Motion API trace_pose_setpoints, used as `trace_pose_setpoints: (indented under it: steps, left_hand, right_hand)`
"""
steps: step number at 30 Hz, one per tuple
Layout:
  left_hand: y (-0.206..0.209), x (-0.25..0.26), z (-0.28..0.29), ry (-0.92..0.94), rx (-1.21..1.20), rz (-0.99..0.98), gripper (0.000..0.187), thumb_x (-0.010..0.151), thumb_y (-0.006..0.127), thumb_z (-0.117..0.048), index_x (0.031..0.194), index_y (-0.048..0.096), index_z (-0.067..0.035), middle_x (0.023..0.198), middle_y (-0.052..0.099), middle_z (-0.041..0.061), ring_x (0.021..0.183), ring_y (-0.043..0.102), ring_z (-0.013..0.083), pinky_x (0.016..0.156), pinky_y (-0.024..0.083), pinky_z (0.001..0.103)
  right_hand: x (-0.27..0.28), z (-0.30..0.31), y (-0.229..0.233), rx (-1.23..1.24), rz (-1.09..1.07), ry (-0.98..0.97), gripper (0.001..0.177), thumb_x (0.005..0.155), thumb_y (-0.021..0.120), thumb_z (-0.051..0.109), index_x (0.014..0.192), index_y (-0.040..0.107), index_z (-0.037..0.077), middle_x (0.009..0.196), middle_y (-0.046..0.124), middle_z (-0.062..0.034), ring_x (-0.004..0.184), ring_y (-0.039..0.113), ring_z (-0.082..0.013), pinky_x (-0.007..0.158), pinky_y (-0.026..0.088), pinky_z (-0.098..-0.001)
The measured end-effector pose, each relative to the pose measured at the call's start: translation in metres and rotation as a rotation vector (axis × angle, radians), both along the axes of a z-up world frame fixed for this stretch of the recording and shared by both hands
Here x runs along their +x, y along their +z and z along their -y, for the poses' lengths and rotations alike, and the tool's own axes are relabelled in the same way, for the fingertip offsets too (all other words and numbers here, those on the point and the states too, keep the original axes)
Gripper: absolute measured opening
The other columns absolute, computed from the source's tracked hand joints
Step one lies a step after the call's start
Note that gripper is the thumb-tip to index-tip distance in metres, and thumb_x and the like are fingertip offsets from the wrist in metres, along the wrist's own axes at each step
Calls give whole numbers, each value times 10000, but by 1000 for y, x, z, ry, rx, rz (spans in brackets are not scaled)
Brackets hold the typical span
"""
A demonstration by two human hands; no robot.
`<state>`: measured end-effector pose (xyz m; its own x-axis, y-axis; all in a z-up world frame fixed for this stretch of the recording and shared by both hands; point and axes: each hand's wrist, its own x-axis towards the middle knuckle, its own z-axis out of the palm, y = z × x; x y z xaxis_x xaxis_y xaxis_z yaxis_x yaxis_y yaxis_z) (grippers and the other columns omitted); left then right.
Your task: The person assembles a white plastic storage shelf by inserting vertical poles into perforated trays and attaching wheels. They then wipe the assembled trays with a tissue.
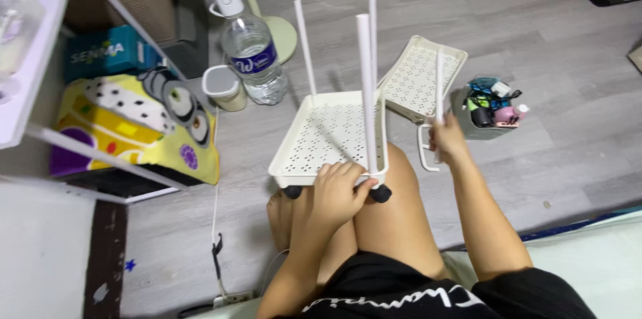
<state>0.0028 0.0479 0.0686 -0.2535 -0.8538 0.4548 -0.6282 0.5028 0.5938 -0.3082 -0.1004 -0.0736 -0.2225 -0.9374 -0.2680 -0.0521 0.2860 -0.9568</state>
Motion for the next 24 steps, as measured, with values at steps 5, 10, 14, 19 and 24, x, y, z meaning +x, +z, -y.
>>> trace_pose_setpoints:
  steps: [5,10,14,19,24]
  left_hand:
    - [7,-2,9,24,-34,4,212,889,714,-300,917,681,-93,844,671,65,835,625,277,793,424,417]
    - [7,-2,17,31,17,48,209,889,717,-288,912,675,-85,821,659,79,818,623,298,787,422,434]
    - [5,-5,18,37,38,59,189,880,708,-290,906,681,-104,840,675,58,833,631,292,793,437,436]
    - [4,-5,19,49,81,96,187,889,709,-294,906,686,-108,827,673,46,824,630,281,786,441,434]
    - [2,-5,18,48,7,75,188,880,709,-289,905,685,-105,810,660,52,811,617,282,757,420,437]
  right_hand:
    - [-35,26,-108,389,232,-71,416,988,560,-8,1368,435,-123,860,636,-175,604,614,-240,441,458,-368]
    - [-36,59,-131,334,291,-298,664,966,493,-2,1586,286,118,1128,632,-158,679,614,-206,491,409,-308]
    - [-37,100,-134,144,491,-395,533,1025,572,29,1535,417,24,1117,579,-158,773,623,-187,602,511,-314]
    - [-45,121,-142,199,650,-612,482,970,574,156,1443,506,221,1206,566,-30,1000,525,-221,809,448,-368]
    - [-12,91,-123,212,602,-401,442,987,561,197,1422,546,119,1330,583,-39,1201,516,-201,988,403,-396]
